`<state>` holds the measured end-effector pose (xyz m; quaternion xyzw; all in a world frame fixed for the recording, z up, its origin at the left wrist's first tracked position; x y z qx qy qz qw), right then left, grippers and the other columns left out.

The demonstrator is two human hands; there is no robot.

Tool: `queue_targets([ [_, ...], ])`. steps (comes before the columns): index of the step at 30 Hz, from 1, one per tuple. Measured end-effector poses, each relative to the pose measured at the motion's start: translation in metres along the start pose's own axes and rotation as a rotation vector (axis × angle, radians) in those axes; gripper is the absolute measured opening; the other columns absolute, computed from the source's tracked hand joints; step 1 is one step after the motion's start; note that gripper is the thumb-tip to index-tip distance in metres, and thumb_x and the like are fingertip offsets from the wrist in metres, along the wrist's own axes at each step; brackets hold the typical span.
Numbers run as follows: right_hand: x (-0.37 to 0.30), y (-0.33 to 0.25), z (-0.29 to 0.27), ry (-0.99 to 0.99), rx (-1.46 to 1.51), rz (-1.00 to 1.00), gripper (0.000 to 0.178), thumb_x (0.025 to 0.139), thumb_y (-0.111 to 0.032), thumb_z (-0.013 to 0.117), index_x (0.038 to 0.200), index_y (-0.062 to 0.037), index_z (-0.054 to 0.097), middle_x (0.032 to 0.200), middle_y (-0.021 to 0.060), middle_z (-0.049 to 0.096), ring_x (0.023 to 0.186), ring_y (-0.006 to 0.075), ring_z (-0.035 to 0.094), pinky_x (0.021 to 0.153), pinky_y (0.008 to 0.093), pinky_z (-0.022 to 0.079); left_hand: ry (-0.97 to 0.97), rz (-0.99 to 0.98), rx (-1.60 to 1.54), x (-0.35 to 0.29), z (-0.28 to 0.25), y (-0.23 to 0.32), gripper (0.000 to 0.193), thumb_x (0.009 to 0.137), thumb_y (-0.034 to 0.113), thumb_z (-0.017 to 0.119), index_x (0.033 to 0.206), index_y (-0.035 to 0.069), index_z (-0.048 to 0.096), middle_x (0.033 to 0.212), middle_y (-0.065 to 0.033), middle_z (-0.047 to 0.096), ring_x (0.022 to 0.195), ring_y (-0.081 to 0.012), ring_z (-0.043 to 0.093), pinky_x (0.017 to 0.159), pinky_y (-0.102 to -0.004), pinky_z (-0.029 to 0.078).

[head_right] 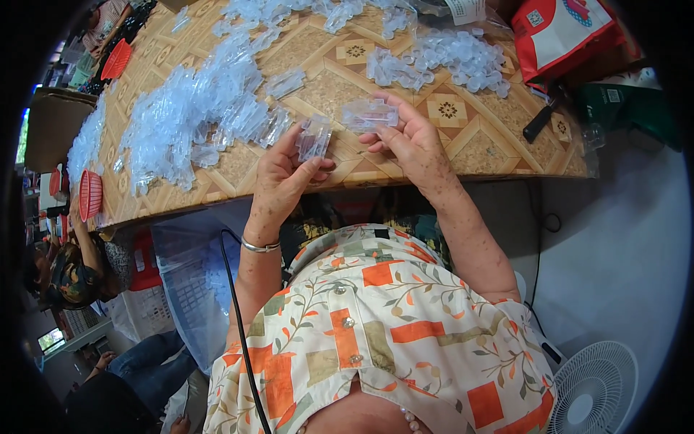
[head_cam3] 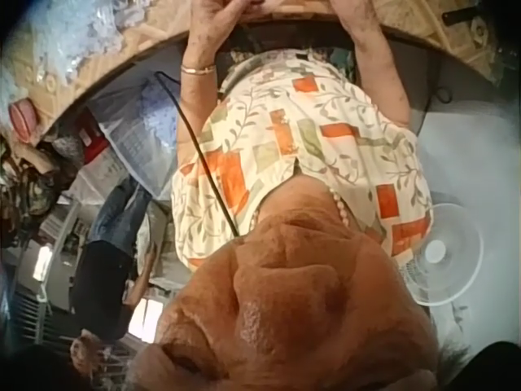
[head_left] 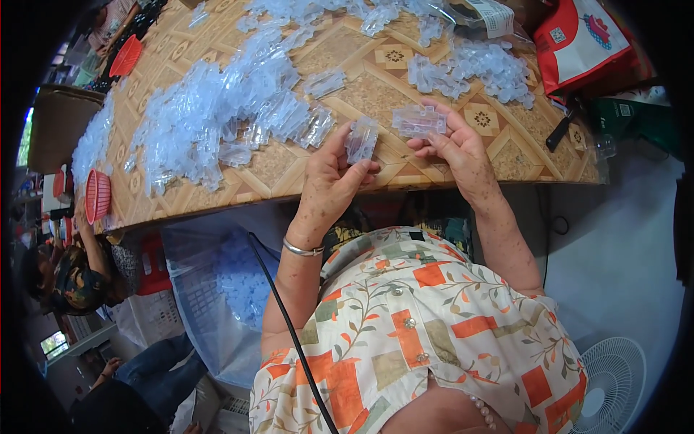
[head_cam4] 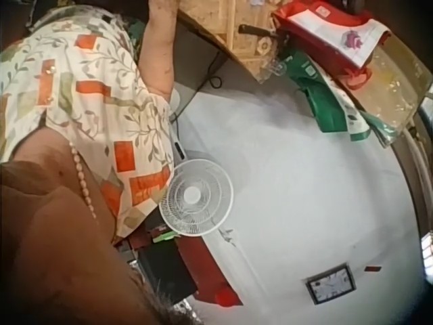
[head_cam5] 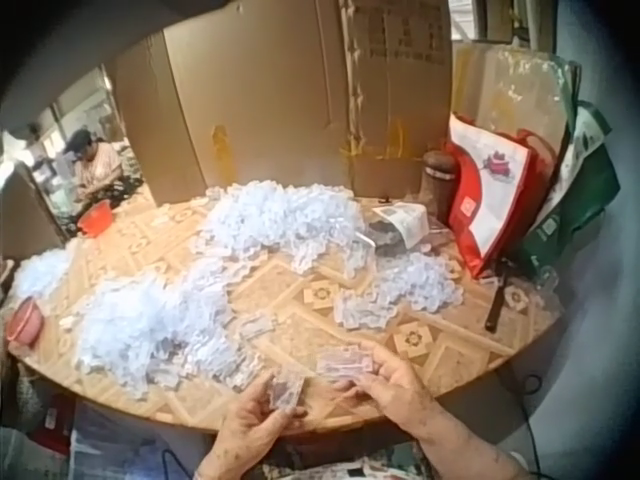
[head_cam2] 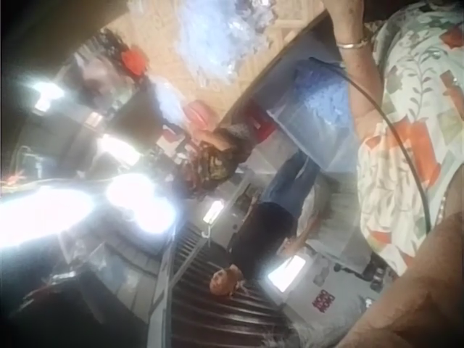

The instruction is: The person picks up plastic pieces from the table and fits and presses them together by hand to assemble small plastic housings.

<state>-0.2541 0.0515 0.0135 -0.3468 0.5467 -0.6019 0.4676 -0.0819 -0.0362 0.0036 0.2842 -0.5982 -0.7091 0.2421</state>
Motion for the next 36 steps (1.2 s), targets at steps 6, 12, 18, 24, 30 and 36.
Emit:
queue_targets([
  [6,-0.002,0.005,-0.006,0.023,0.017,0.013,0.052,0.102,-0.011,0.052,0.151,-0.0022,0.039,0.116,0.0110,0.068,0.096,0.0117,0.068,0.084,0.0249,0.056,0.011,0.005,0.136,0.006,0.003,0.002,0.061,0.097,-0.001,0.061,0.153,-0.001,0.036,0.112,-0.0087,0.065,0.092,-0.0127,0.069,0.076,-0.0240,0.059],
  [12,-0.001,0.013,-0.009,0.018,0.029,0.037,0.050,0.103,-0.011,0.053,0.151,-0.0031,0.040,0.113,0.0094,0.068,0.095,0.0116,0.068,0.083,0.0250,0.056,0.041,0.110,0.338,0.013,0.002,0.007,0.056,0.096,-0.003,0.059,0.149,-0.001,0.042,0.111,-0.0091,0.064,0.086,-0.0106,0.067,0.076,-0.0243,0.059],
  [18,-0.002,0.011,-0.010,0.046,0.082,0.033,0.049,0.103,-0.011,0.053,0.150,-0.0028,0.042,0.109,0.0077,0.067,0.092,0.0103,0.067,0.081,0.0244,0.055,0.040,0.098,0.361,0.015,0.001,0.005,0.052,0.095,-0.003,0.061,0.146,-0.001,0.048,0.115,-0.0109,0.062,0.085,-0.0111,0.067,0.075,-0.0246,0.059],
  [24,-0.001,0.014,-0.013,0.047,0.106,0.014,0.049,0.103,-0.011,0.054,0.150,-0.0033,0.042,0.105,0.0063,0.067,0.089,0.0096,0.066,0.080,0.0244,0.056,0.042,0.175,0.491,0.015,0.000,0.005,0.050,0.094,-0.002,0.064,0.143,-0.001,0.051,0.115,-0.0101,0.061,0.083,-0.0093,0.066,0.070,-0.0235,0.058],
  [30,-0.001,0.011,-0.014,0.109,0.123,-0.001,0.049,0.101,-0.006,0.053,0.149,-0.0027,0.042,0.098,0.0073,0.070,0.085,0.0093,0.067,0.077,0.0226,0.055,0.180,0.379,0.636,0.005,0.005,0.035,0.053,0.086,-0.003,0.072,0.137,0.000,0.057,0.117,-0.0141,0.063,0.075,-0.0103,0.066,0.064,-0.0229,0.056],
  [36,-0.001,0.014,-0.014,0.100,0.068,0.002,0.052,0.102,-0.011,0.055,0.152,-0.0059,0.040,0.097,0.0072,0.070,0.086,0.0097,0.067,0.081,0.0247,0.055,0.331,0.513,0.768,-0.008,-0.009,0.055,0.054,0.081,-0.003,0.074,0.132,0.001,0.060,0.119,-0.0154,0.063,0.075,-0.0157,0.065,0.065,-0.0258,0.055],
])
Point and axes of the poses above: each hand's wrist, its own x-axis towards the middle knuckle, its own z-axis out of the palm, y = z × x, the point moved 9 cm from there along x, towards the middle knuckle
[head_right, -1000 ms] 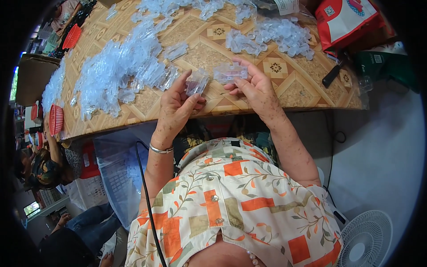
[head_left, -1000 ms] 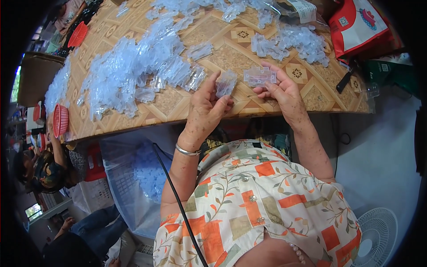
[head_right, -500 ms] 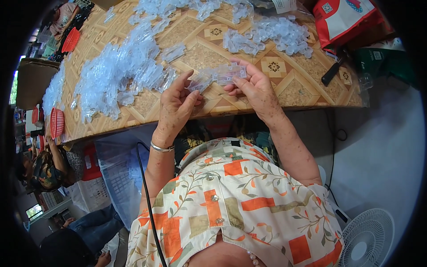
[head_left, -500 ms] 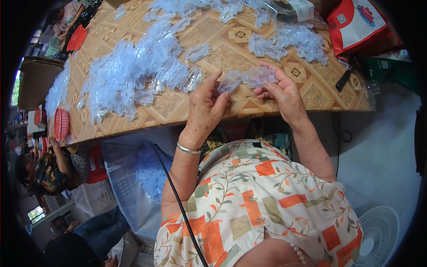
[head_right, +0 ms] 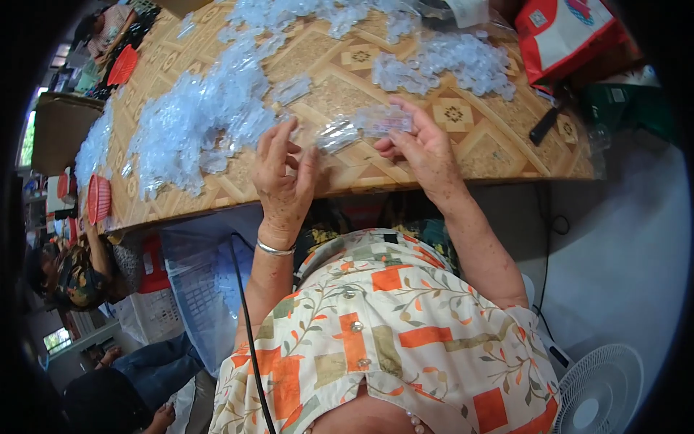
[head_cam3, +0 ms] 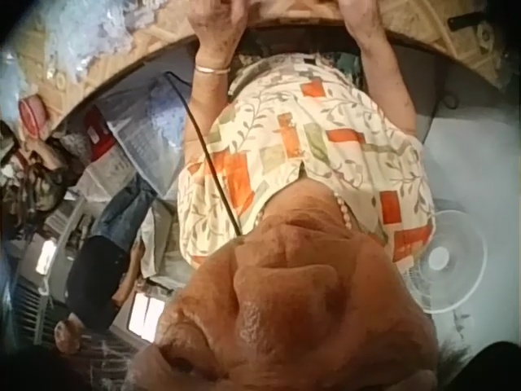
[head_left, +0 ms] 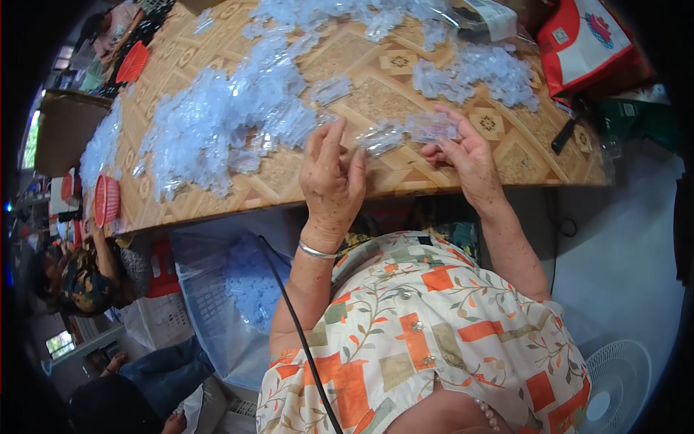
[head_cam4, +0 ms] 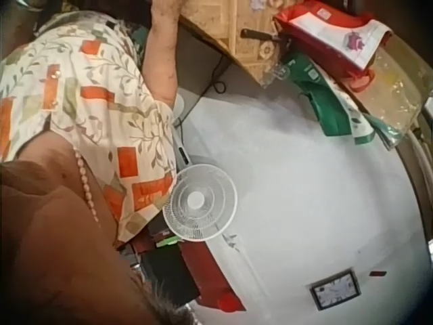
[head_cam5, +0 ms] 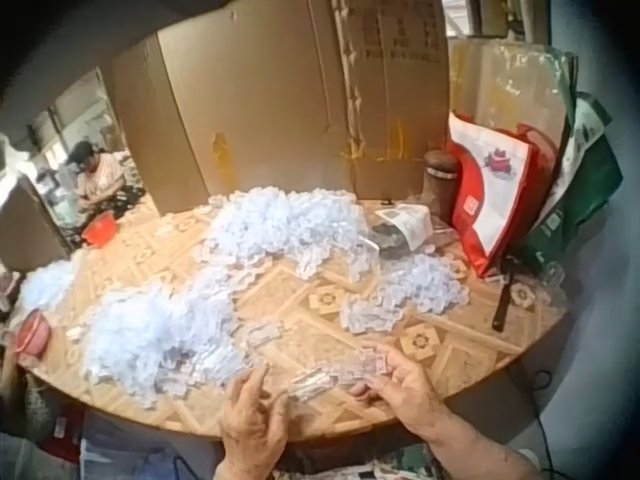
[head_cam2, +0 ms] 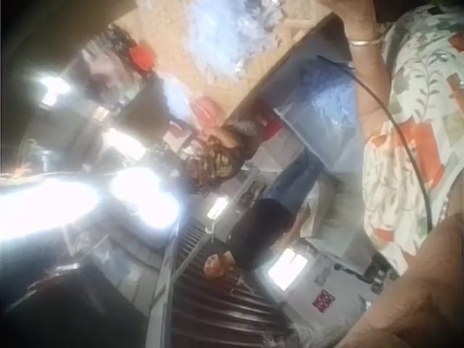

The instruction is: The person picks up plastic pieces from the table and fits and presses them together by hand to assemble small plastic housings.

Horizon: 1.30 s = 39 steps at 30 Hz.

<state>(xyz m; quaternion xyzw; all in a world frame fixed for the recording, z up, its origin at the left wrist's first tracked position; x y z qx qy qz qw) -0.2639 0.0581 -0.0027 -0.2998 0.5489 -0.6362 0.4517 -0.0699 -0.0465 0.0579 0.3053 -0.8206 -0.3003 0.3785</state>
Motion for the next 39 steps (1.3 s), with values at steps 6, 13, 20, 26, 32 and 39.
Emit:
queue_targets([
  [6,-0.003,0.000,0.000,0.010,0.005,-0.021,0.052,0.101,-0.011,0.056,0.151,-0.0040,0.041,0.095,0.0053,0.070,0.084,0.0082,0.065,0.076,0.0236,0.053,0.315,0.145,0.582,0.016,-0.059,0.000,0.052,0.079,0.007,0.075,0.129,0.002,0.062,0.122,-0.0186,0.062,0.110,-0.0348,0.059,0.093,-0.0418,0.049],
  [13,-0.004,0.002,0.001,-0.010,-0.005,-0.018,0.051,0.101,-0.011,0.056,0.150,-0.0047,0.042,0.097,0.0043,0.069,0.085,0.0076,0.064,0.078,0.0230,0.053,0.165,0.059,0.578,0.026,-0.057,-0.039,0.028,0.075,0.006,0.076,0.100,0.002,0.066,0.125,-0.0213,0.059,0.115,-0.0417,0.054,0.098,-0.0488,0.042],
  [20,-0.002,-0.001,0.001,-0.014,0.006,-0.034,0.050,0.100,-0.009,0.057,0.149,-0.0041,0.044,0.095,0.0050,0.070,0.082,0.0072,0.064,0.075,0.0225,0.053,0.183,0.035,0.487,0.029,-0.062,-0.049,0.024,0.074,0.005,0.078,0.094,0.004,0.064,0.124,-0.0223,0.061,0.114,-0.0403,0.057,0.099,-0.0487,0.043],
  [26,-0.001,-0.003,0.003,-0.007,0.022,-0.038,0.049,0.100,-0.009,0.058,0.148,-0.0036,0.045,0.094,0.0047,0.069,0.079,0.0071,0.063,0.073,0.0220,0.052,0.198,0.035,0.388,0.029,-0.062,-0.058,0.018,0.078,0.005,0.078,0.093,0.004,0.066,0.124,-0.0188,0.063,0.110,-0.0343,0.062,0.092,-0.0424,0.049],
  [32,-0.001,0.000,0.003,-0.032,-0.002,-0.042,0.049,0.101,-0.011,0.058,0.148,-0.0036,0.045,0.095,0.0041,0.069,0.081,0.0071,0.064,0.074,0.0225,0.053,0.284,0.043,0.337,0.027,-0.072,-0.062,0.013,0.082,0.002,0.075,0.094,0.003,0.071,0.123,-0.0170,0.068,0.109,-0.0270,0.067,0.087,-0.0355,0.056],
  [39,-0.004,0.001,0.000,-0.010,0.011,-0.034,0.049,0.101,-0.013,0.060,0.147,-0.0034,0.046,0.095,0.0033,0.070,0.082,0.0069,0.065,0.072,0.0214,0.052,0.437,0.003,0.026,0.021,-0.086,-0.061,0.009,0.090,-0.001,0.072,0.098,0.000,0.068,0.113,-0.0149,0.069,0.105,-0.0195,0.068,0.087,-0.0311,0.059],
])
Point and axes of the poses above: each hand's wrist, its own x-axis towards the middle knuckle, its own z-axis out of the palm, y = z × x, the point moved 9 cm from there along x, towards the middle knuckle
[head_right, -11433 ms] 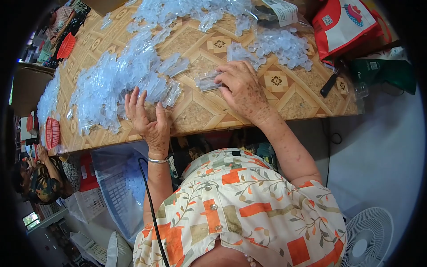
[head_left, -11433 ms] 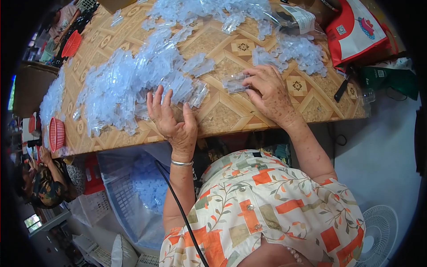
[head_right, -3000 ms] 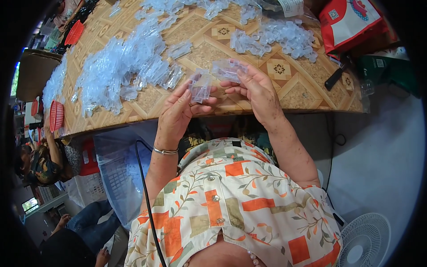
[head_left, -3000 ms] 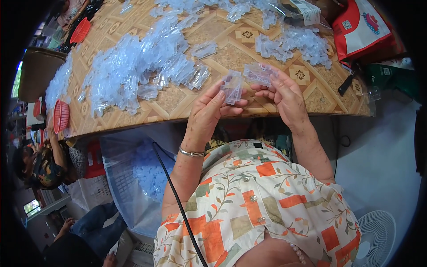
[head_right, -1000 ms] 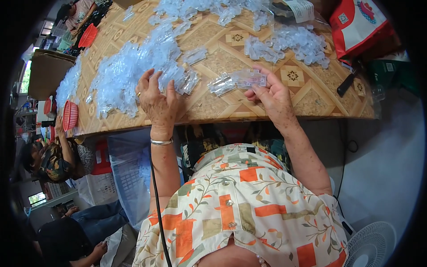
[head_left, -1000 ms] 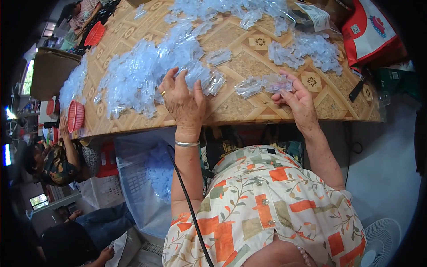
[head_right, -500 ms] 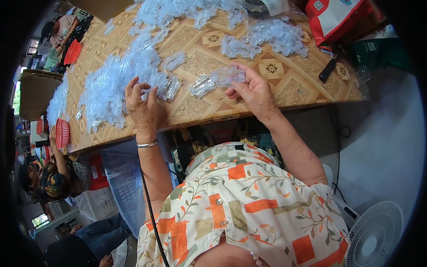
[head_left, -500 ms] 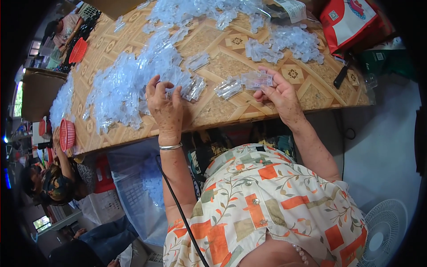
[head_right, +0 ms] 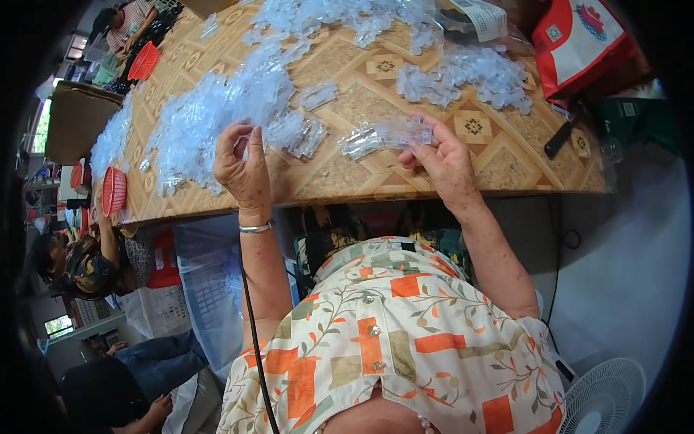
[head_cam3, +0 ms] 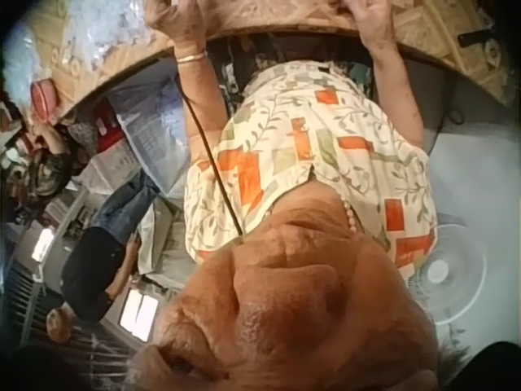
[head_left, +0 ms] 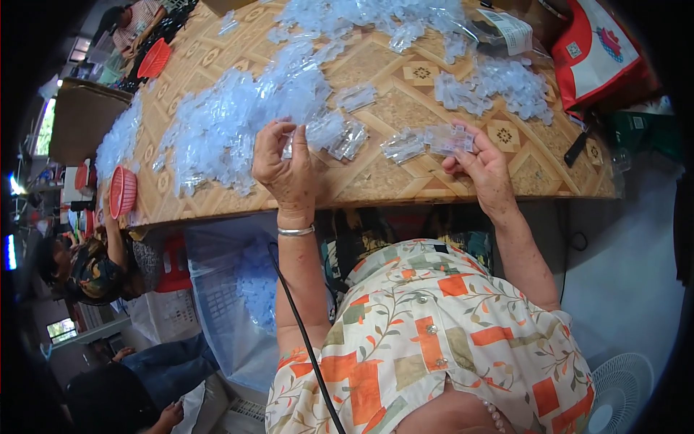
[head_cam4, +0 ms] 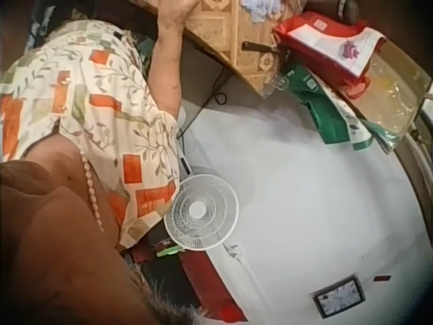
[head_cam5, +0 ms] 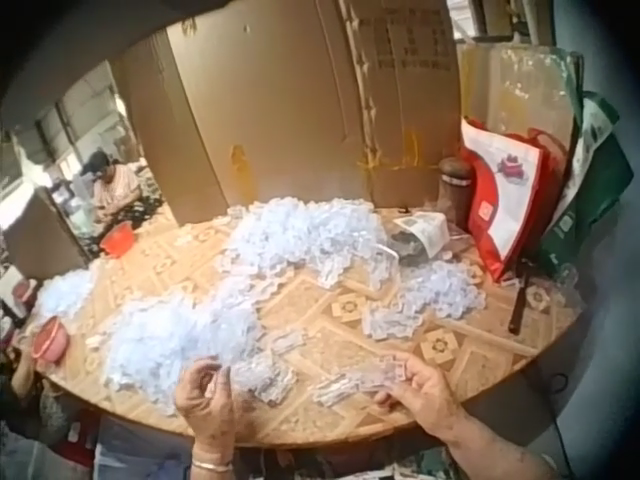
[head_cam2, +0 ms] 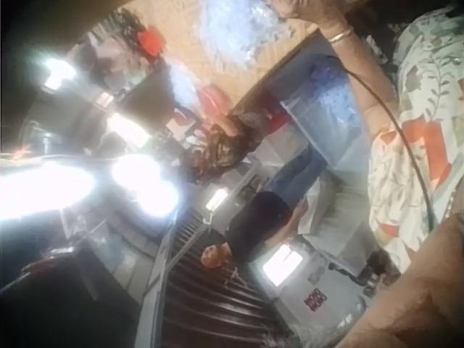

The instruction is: The person picks up plastic pieces from the table and fits and presses them together by hand to assemble small plastic housings.

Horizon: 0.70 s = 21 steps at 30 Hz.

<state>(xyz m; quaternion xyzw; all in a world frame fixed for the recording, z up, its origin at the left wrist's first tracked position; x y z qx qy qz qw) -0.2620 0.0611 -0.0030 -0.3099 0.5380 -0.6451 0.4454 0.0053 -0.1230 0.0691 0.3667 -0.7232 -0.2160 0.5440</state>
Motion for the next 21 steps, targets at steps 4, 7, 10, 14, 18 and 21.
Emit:
queue_targets([
  [4,0.000,0.001,-0.002,0.021,-0.010,0.020,0.047,0.101,-0.011,0.059,0.146,-0.0040,0.048,0.096,0.0035,0.069,0.083,0.0080,0.066,0.076,0.0225,0.054,-0.089,-0.302,-0.397,-0.019,0.019,0.003,0.023,0.093,-0.002,0.069,0.114,-0.001,0.059,0.107,-0.0117,0.066,0.096,-0.0165,0.068,0.082,-0.0270,0.060],
  [7,0.000,-0.001,-0.006,0.051,-0.005,-0.035,0.046,0.100,-0.010,0.060,0.144,-0.0030,0.050,0.097,0.0041,0.069,0.084,0.0083,0.066,0.077,0.0241,0.055,-0.170,-0.430,-0.722,-0.034,0.047,0.032,0.035,0.094,-0.003,0.067,0.125,0.000,0.053,0.109,-0.0099,0.064,0.091,-0.0178,0.069,0.080,-0.0272,0.060],
  [10,-0.003,-0.027,0.014,0.124,0.016,-0.165,0.046,0.098,-0.006,0.064,0.142,-0.0020,0.052,0.101,0.0051,0.069,0.086,0.0082,0.066,0.078,0.0257,0.056,-0.267,-0.592,-0.823,-0.060,0.067,0.047,0.043,0.096,-0.001,0.063,0.136,-0.001,0.047,0.113,-0.0097,0.063,0.093,-0.0194,0.070,0.080,-0.0271,0.060],
  [14,-0.016,-0.076,0.027,0.218,-0.263,-0.495,0.047,0.092,-0.001,0.069,0.137,-0.0012,0.056,0.105,0.0078,0.068,0.090,0.0133,0.067,0.081,0.0290,0.057,-0.443,-0.771,-0.924,-0.083,0.094,0.056,0.040,0.100,0.004,0.060,0.138,-0.001,0.049,0.121,-0.0118,0.064,0.098,-0.0193,0.071,0.082,-0.0263,0.061],
  [18,-0.037,-0.101,0.064,0.147,-0.867,-0.900,0.051,0.081,0.005,0.073,0.130,-0.0049,0.062,0.112,0.0123,0.066,0.094,0.0260,0.068,0.080,0.0330,0.058,-0.500,-0.799,-0.986,-0.087,0.099,0.067,0.040,0.100,0.004,0.059,0.139,-0.002,0.049,0.124,-0.0112,0.064,0.103,-0.0196,0.070,0.083,-0.0265,0.061],
  [21,-0.041,-0.089,0.073,0.059,-0.880,-0.885,0.054,0.075,0.005,0.075,0.127,-0.0081,0.066,0.114,0.0121,0.063,0.099,0.0284,0.067,0.080,0.0357,0.058,-0.538,-0.781,-1.006,-0.090,0.099,0.070,0.044,0.102,0.008,0.057,0.143,-0.002,0.046,0.128,-0.0117,0.062,0.107,-0.0196,0.068,0.084,-0.0281,0.061],
])
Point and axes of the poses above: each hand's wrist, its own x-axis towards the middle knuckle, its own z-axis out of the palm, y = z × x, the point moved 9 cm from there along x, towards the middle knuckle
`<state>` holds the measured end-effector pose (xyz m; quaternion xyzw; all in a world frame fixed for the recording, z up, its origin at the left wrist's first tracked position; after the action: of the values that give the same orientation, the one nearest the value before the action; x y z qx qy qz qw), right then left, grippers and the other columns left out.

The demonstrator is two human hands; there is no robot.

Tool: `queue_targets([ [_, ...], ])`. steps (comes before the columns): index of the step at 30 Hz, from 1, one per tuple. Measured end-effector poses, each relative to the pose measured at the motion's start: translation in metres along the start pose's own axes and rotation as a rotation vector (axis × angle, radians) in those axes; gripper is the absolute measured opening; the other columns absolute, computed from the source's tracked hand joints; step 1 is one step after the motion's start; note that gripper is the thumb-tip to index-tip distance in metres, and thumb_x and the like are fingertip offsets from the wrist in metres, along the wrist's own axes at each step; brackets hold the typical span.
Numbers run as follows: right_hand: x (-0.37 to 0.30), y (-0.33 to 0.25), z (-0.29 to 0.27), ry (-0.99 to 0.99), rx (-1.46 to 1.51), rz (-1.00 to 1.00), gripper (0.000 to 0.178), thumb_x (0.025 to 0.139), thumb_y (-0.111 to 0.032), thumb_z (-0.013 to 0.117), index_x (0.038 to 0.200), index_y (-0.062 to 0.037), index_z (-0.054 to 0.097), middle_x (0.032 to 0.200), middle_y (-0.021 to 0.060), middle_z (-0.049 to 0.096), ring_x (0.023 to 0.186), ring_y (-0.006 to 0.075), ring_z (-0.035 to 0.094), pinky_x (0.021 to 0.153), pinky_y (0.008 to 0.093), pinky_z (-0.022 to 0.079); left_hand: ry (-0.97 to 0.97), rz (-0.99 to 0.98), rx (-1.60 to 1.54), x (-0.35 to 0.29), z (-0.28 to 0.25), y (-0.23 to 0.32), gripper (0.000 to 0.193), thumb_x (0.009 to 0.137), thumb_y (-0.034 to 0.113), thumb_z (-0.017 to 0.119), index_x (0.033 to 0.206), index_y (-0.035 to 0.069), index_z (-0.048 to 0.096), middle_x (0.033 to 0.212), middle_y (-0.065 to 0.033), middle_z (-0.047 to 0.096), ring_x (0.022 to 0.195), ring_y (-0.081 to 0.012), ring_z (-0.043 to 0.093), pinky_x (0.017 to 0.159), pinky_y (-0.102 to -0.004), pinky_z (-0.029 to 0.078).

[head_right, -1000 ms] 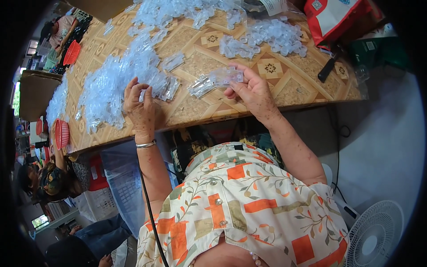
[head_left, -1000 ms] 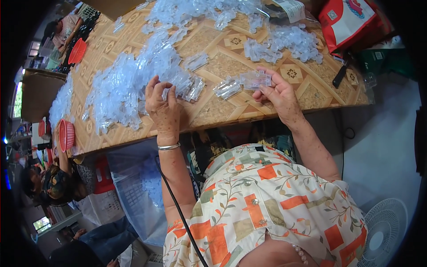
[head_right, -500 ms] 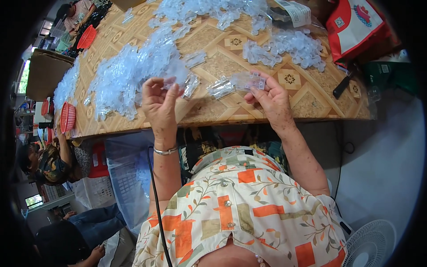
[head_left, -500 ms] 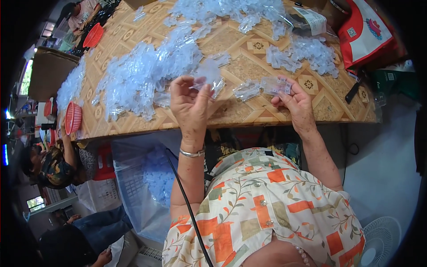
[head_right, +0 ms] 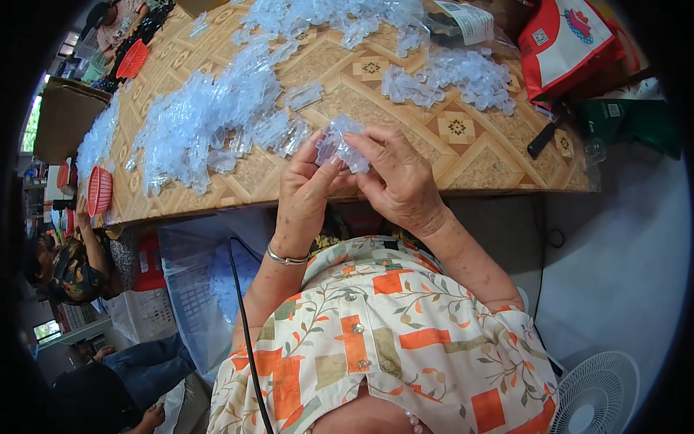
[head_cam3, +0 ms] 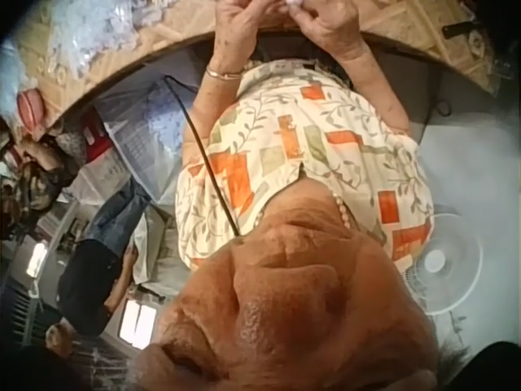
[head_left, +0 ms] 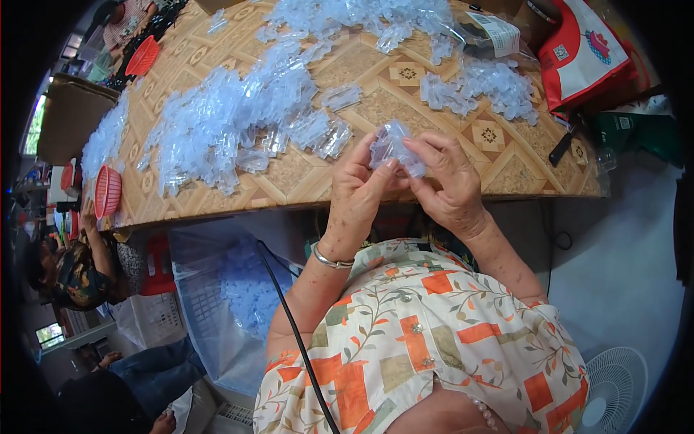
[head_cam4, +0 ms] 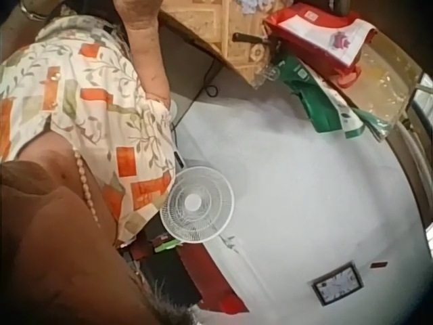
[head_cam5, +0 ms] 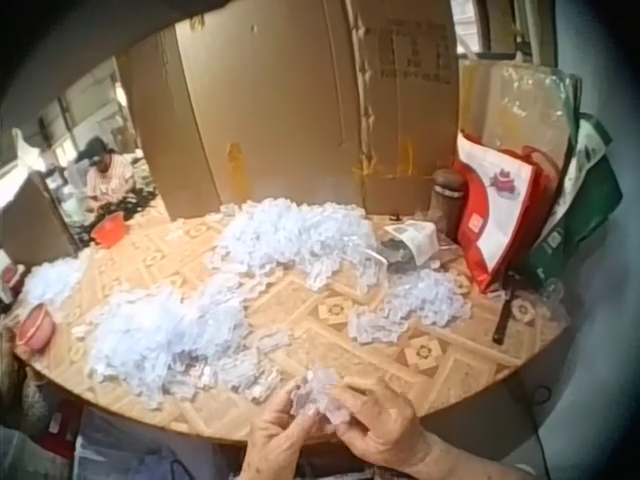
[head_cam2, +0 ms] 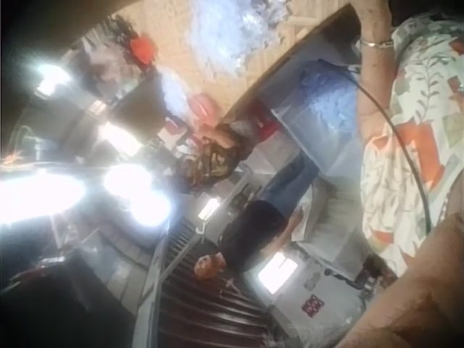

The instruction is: The person picks up plastic pieces from the table and fits and presses them together by hand to assemble small plastic housings.

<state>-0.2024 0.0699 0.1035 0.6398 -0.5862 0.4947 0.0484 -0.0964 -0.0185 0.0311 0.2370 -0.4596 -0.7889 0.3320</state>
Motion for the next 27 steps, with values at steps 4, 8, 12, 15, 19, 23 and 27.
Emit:
queue_targets([
  [4,0.005,-0.003,0.002,-0.104,0.076,0.031,0.059,0.071,0.002,0.079,0.127,-0.0091,0.065,0.121,0.0146,0.058,0.101,0.0301,0.066,0.083,0.0362,0.058,-0.015,-0.082,-0.193,-0.001,-0.001,-0.001,0.047,0.107,0.017,0.049,0.149,-0.002,0.041,0.134,-0.0127,0.059,0.112,-0.0193,0.067,0.088,-0.0322,0.060],
  [8,0.004,0.001,0.006,-0.159,0.208,0.105,0.061,0.070,0.001,0.079,0.128,-0.0089,0.063,0.129,0.0158,0.055,0.107,0.0320,0.065,0.090,0.0386,0.058,-0.051,-0.124,-0.276,-0.003,-0.007,-0.006,0.048,0.108,0.022,0.045,0.149,-0.003,0.041,0.135,-0.0134,0.059,0.113,-0.0205,0.066,0.092,-0.0348,0.059],
  [12,0.013,-0.005,0.004,-0.251,0.135,0.003,0.066,0.071,0.000,0.080,0.132,-0.0096,0.059,0.135,0.0158,0.053,0.113,0.0335,0.063,0.093,0.0390,0.057,-0.063,-0.068,-0.119,-0.006,-0.004,-0.001,0.051,0.105,0.016,0.052,0.151,-0.002,0.038,0.140,-0.0138,0.055,0.118,-0.0202,0.063,0.093,-0.0337,0.059],
  [15,0.013,-0.005,0.007,-0.327,0.038,-0.002,0.074,0.071,-0.003,0.081,0.139,-0.0101,0.053,0.140,0.0160,0.049,0.118,0.0365,0.061,0.096,0.0398,0.056,-0.109,-0.050,-0.112,-0.006,0.001,0.002,0.056,0.102,0.011,0.056,0.153,0.000,0.036,0.144,-0.0129,0.052,0.121,-0.0190,0.061,0.092,-0.0323,0.058],
  [19,0.013,-0.006,0.006,-0.405,0.011,0.077,0.080,0.072,-0.008,0.083,0.144,-0.0095,0.047,0.140,0.0173,0.048,0.123,0.0387,0.056,0.097,0.0412,0.054,-0.151,-0.071,-0.069,-0.008,0.004,0.000,0.063,0.099,0.009,0.062,0.155,0.003,0.034,0.146,-0.0117,0.049,0.122,-0.0180,0.059,0.091,-0.0313,0.058],
  [23,0.011,-0.002,0.010,-0.487,0.152,0.159,0.082,0.071,-0.010,0.085,0.143,-0.0090,0.045,0.140,0.0175,0.046,0.124,0.0373,0.055,0.095,0.0410,0.055,-0.221,-0.109,-0.074,-0.009,0.008,0.006,0.070,0.095,0.011,0.068,0.156,0.003,0.034,0.146,-0.0121,0.049,0.123,-0.0191,0.058,0.096,-0.0344,0.055],
  [27,0.009,0.004,0.010,-0.510,0.289,0.265,0.083,0.067,-0.012,0.088,0.139,-0.0078,0.048,0.140,0.0164,0.046,0.125,0.0336,0.056,0.094,0.0400,0.055,-0.247,-0.063,-0.048,-0.009,0.011,0.009,0.074,0.093,0.011,0.071,0.157,0.007,0.035,0.131,-0.0108,0.058,0.115,-0.0179,0.059,0.099,-0.0336,0.051],
])
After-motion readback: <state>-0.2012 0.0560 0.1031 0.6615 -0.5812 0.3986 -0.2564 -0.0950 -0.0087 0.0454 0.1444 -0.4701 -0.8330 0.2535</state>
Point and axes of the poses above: each hand's wrist, its own x-axis towards the middle knuckle, its own z-axis out of the palm, y = z × x, the point moved 9 cm from there along x, towards the middle knuckle
